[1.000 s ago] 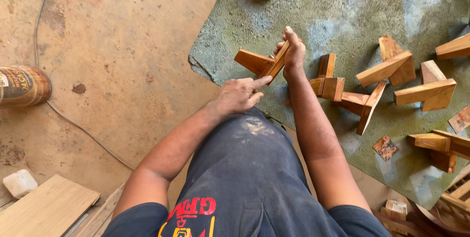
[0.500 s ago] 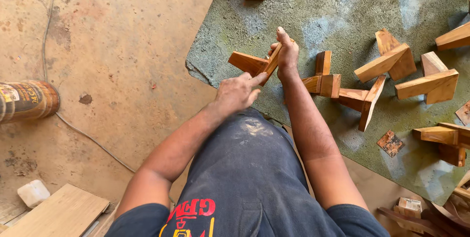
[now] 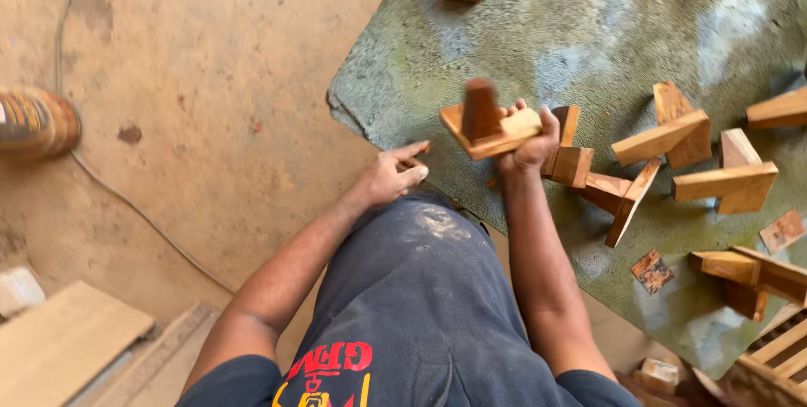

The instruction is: The person picks up small wooden pieces from a table and rubs their surfaces with a sanding block. They rotate the pieces to sand different faces and place them back on the table. Another person stands nearby and occasionally touches the pieces.

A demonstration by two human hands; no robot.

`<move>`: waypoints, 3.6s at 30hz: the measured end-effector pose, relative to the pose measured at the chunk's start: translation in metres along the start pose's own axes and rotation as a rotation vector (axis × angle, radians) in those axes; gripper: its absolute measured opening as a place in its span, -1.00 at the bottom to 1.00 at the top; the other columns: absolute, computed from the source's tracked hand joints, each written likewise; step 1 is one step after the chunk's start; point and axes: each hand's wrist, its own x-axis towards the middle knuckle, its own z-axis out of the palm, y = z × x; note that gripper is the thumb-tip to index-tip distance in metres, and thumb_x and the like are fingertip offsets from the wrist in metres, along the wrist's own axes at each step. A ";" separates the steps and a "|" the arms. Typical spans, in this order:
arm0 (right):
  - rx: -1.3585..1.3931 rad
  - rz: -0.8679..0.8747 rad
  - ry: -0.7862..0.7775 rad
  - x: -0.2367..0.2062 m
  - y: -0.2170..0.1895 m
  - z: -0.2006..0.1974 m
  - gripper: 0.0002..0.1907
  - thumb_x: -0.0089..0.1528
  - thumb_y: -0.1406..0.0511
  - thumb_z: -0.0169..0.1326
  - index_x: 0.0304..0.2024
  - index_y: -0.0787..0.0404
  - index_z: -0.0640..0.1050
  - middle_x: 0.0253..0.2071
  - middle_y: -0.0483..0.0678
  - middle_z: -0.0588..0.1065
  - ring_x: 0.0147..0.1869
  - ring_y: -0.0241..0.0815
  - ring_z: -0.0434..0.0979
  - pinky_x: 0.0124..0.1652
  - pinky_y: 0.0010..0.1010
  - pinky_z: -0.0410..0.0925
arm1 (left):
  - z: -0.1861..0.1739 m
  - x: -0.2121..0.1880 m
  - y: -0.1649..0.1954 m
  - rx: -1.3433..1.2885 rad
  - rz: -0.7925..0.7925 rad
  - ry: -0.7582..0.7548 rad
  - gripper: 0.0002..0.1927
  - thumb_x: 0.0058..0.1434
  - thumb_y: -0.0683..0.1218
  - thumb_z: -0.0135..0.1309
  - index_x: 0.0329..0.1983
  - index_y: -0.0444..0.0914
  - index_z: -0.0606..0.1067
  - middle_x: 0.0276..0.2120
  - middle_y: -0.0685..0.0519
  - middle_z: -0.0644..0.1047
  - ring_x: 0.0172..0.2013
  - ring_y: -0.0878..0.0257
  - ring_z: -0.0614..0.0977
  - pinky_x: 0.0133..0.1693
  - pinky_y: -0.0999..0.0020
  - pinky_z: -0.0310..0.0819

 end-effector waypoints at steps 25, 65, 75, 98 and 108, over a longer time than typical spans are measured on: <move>0.186 -0.001 0.248 -0.001 0.029 -0.023 -0.22 0.18 -0.09 -0.10 0.17 0.43 0.32 0.05 0.18 0.39 0.17 0.17 0.43 0.18 0.13 0.34 | 0.045 0.035 0.010 -0.506 -0.174 -0.218 -0.20 0.32 -0.04 0.12 0.58 0.10 0.09 -0.10 0.13 0.51 -0.23 0.47 0.56 -0.29 0.51 0.58; 0.166 -0.125 0.219 -0.008 0.039 -0.013 -0.41 0.23 -0.05 -0.08 -0.12 0.40 0.41 -0.26 0.11 0.46 -0.18 0.00 0.53 -0.09 -0.14 0.48 | 0.020 0.037 -0.016 0.471 0.199 0.022 -0.44 0.35 0.00 0.03 0.43 0.17 0.33 0.01 0.09 0.52 -0.26 0.26 0.57 -0.36 0.38 0.62; 0.192 -0.125 0.130 -0.011 0.047 -0.013 -0.43 0.24 -0.05 -0.03 -0.12 0.37 0.41 -0.25 0.12 0.44 -0.21 0.03 0.51 -0.12 -0.12 0.46 | 0.020 0.067 0.011 -0.246 -0.243 -0.059 -0.34 0.20 -0.12 0.04 0.42 -0.04 0.37 -0.12 0.09 0.60 -0.30 0.38 0.61 -0.46 0.51 0.58; 0.126 -0.159 0.132 -0.010 0.053 -0.016 -0.49 0.25 -0.02 -0.06 -0.12 0.32 0.40 -0.28 0.10 0.43 -0.25 0.01 0.52 -0.20 -0.16 0.47 | 0.013 0.010 0.056 -0.360 -0.407 -0.255 -0.25 0.22 -0.12 0.10 0.51 -0.09 0.21 -0.15 0.07 0.56 -0.51 0.46 0.52 -0.58 0.58 0.47; 0.091 -0.149 0.122 -0.011 0.050 -0.014 -0.49 0.25 0.00 -0.05 -0.11 0.34 0.39 -0.26 0.10 0.42 -0.23 0.01 0.51 -0.16 -0.13 0.46 | 0.002 0.051 0.034 -0.533 -0.394 -0.167 -0.25 0.20 -0.16 0.08 0.50 -0.05 0.23 -0.16 0.09 0.53 -0.49 0.43 0.55 -0.58 0.55 0.49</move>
